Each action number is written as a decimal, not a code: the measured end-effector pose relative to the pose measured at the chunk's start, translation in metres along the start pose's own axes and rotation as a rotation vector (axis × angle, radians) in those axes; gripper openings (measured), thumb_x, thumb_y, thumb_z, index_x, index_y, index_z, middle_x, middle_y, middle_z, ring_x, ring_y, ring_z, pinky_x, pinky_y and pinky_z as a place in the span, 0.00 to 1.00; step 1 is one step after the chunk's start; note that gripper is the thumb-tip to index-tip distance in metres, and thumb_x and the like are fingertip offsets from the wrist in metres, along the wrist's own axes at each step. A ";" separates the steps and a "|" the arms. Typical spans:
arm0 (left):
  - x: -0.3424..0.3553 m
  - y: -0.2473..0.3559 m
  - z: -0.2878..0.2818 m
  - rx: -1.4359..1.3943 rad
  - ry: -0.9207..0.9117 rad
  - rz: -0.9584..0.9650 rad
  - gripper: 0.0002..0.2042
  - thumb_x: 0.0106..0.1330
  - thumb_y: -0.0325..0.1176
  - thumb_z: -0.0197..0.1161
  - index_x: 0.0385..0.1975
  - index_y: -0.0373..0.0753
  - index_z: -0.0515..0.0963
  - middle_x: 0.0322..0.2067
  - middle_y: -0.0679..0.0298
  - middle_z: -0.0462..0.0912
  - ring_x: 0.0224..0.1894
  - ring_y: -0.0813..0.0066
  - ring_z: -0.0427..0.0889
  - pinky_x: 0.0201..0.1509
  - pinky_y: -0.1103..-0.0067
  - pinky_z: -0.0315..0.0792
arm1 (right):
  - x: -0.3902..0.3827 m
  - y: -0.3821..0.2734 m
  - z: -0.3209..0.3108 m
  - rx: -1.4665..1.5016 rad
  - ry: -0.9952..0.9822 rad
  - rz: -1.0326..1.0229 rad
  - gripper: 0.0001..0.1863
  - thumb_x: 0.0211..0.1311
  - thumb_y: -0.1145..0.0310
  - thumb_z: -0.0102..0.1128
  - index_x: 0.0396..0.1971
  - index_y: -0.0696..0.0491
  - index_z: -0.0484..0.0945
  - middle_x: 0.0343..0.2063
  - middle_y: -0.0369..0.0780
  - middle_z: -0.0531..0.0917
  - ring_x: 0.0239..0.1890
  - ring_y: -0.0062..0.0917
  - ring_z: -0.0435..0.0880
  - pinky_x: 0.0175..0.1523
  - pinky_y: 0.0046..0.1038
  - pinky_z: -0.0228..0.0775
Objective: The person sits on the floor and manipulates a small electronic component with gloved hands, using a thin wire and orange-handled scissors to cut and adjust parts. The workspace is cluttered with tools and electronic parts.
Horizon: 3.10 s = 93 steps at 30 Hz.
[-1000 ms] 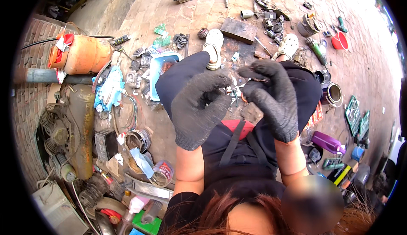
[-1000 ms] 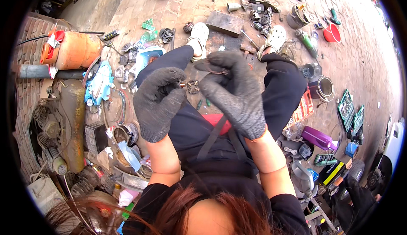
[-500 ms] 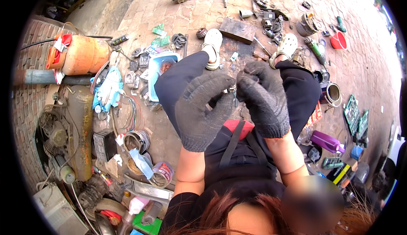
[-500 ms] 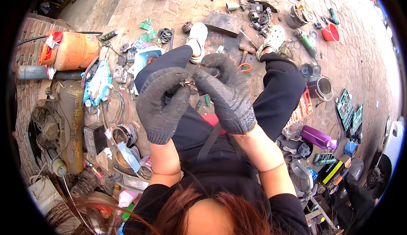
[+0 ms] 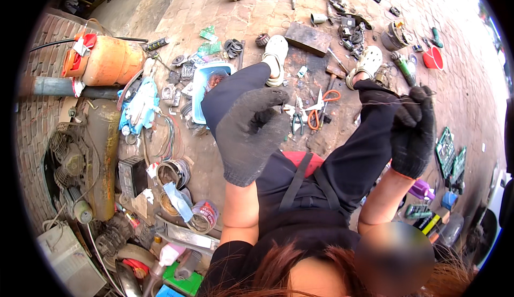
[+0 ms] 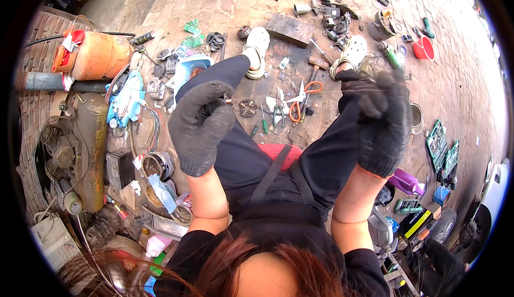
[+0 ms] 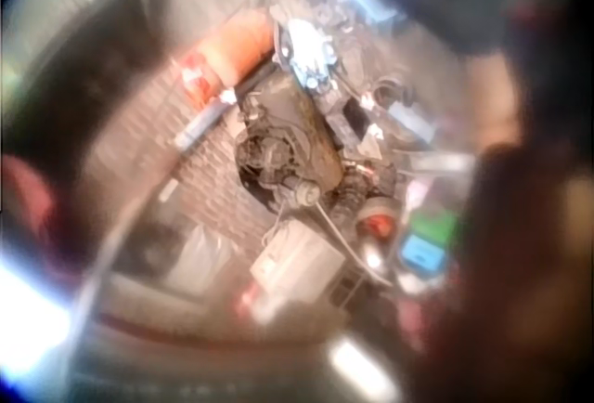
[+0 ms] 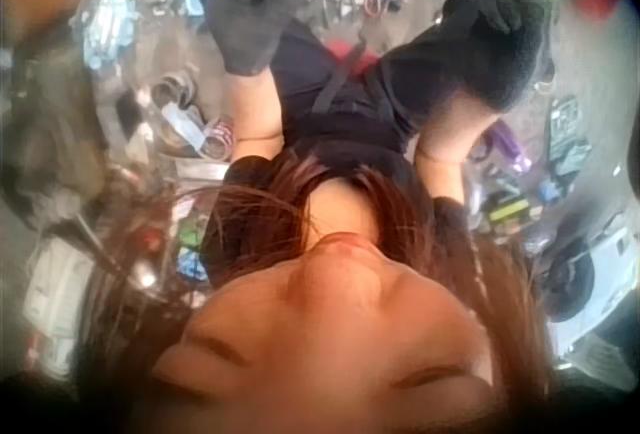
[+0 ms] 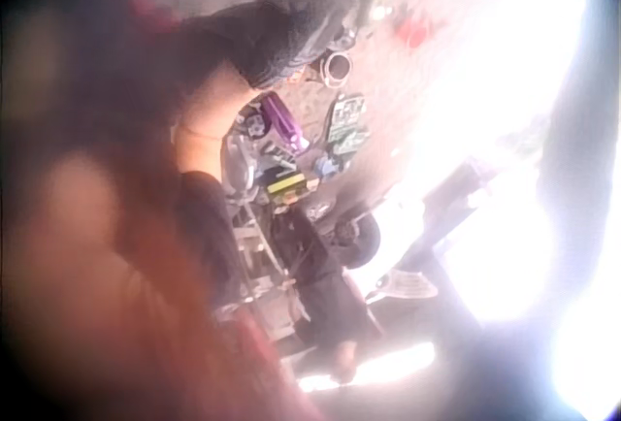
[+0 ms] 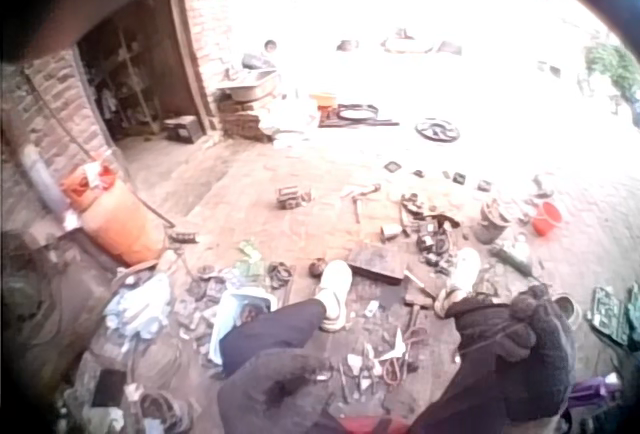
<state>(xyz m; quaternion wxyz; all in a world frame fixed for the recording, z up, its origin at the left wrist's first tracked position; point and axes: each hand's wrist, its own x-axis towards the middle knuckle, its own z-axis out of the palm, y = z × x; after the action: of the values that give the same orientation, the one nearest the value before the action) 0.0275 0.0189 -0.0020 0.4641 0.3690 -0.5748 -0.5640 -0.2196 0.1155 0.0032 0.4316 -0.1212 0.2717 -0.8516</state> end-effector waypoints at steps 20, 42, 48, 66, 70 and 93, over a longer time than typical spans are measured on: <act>0.004 0.003 0.000 0.030 0.026 -0.052 0.17 0.49 0.15 0.60 0.41 0.30 0.77 0.29 0.64 0.79 0.25 0.84 0.74 0.27 0.87 0.68 | 0.006 -0.017 -0.008 -0.192 0.057 -0.068 0.10 0.67 0.72 0.49 0.47 0.55 0.70 0.32 0.35 0.74 0.25 0.13 0.66 0.31 0.16 0.61; 0.001 -0.002 -0.001 0.107 -0.036 0.069 0.18 0.49 0.13 0.61 0.42 0.32 0.77 0.34 0.64 0.81 0.30 0.83 0.75 0.34 0.86 0.70 | -0.015 0.071 0.059 -0.594 -0.112 0.154 0.14 0.54 0.75 0.61 0.39 0.56 0.68 0.29 0.37 0.75 0.25 0.17 0.73 0.28 0.20 0.68; 0.000 -0.001 -0.005 0.005 -0.028 0.005 0.18 0.49 0.14 0.61 0.42 0.32 0.77 0.34 0.64 0.80 0.29 0.84 0.75 0.32 0.87 0.69 | -0.014 0.046 0.052 -0.507 -0.038 0.033 0.14 0.59 0.75 0.54 0.44 0.57 0.66 0.26 0.32 0.67 0.21 0.11 0.62 0.25 0.13 0.54; 0.001 0.001 -0.016 -0.068 0.072 -0.047 0.15 0.50 0.17 0.64 0.40 0.33 0.78 0.29 0.72 0.76 0.28 0.88 0.70 0.32 0.89 0.67 | 0.029 -0.055 -0.058 0.161 0.041 -0.084 0.07 0.65 0.73 0.51 0.37 0.62 0.72 0.23 0.36 0.68 0.24 0.18 0.63 0.32 0.20 0.61; 0.000 -0.001 -0.009 -0.018 -0.005 -0.028 0.17 0.49 0.15 0.60 0.41 0.30 0.77 0.30 0.63 0.80 0.23 0.83 0.74 0.25 0.86 0.67 | 0.007 0.009 -0.022 -0.021 0.031 0.027 0.11 0.65 0.68 0.54 0.44 0.56 0.72 0.29 0.35 0.73 0.28 0.17 0.69 0.34 0.17 0.63; -0.002 -0.003 0.001 -0.008 -0.050 0.099 0.18 0.49 0.14 0.61 0.42 0.31 0.76 0.38 0.62 0.81 0.31 0.82 0.76 0.34 0.86 0.71 | -0.018 0.052 0.057 -0.637 -0.070 0.423 0.12 0.55 0.72 0.59 0.39 0.56 0.72 0.28 0.33 0.74 0.23 0.12 0.69 0.26 0.14 0.60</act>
<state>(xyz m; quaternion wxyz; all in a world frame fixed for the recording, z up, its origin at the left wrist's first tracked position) 0.0268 0.0208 -0.0052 0.4783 0.3241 -0.6015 -0.5517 -0.1493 0.0844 0.0214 0.5473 -0.2194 0.5270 -0.6121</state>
